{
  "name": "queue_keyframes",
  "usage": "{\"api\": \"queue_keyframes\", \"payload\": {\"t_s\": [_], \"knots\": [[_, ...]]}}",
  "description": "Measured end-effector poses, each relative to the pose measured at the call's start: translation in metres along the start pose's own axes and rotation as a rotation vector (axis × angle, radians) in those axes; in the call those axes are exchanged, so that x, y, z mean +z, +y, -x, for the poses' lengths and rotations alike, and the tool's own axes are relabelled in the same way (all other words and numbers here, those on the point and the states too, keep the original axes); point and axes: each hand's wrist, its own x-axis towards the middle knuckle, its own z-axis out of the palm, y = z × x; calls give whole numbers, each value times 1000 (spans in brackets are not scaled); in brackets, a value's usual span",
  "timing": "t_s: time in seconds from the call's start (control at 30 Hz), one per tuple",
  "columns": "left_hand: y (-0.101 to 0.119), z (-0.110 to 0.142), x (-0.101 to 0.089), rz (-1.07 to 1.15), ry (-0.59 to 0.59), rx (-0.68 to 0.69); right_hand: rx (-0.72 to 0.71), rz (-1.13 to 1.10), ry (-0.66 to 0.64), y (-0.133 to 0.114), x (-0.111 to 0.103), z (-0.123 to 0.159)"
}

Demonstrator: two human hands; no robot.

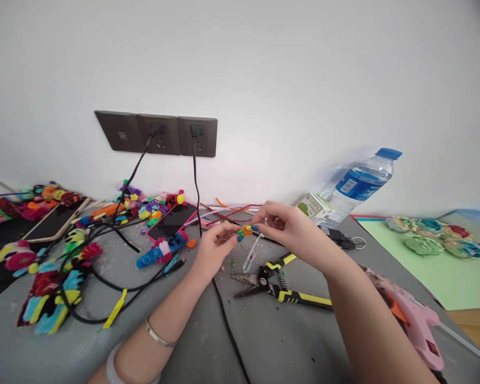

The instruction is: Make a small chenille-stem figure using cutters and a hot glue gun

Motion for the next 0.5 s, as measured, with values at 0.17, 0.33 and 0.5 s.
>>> {"api": "queue_keyframes", "payload": {"t_s": [0.17, 0.33, 0.5], "knots": [[3, 0, 1, 18, 29, 19, -31, 26, -6, -1, -1, 0], [6, -1, 2, 37, 54, -2, -29, 61, -7, -1, -2, 1], [3, -1, 1, 66, 49, -5, -31, 82, 5, 1, 0, 0]]}}
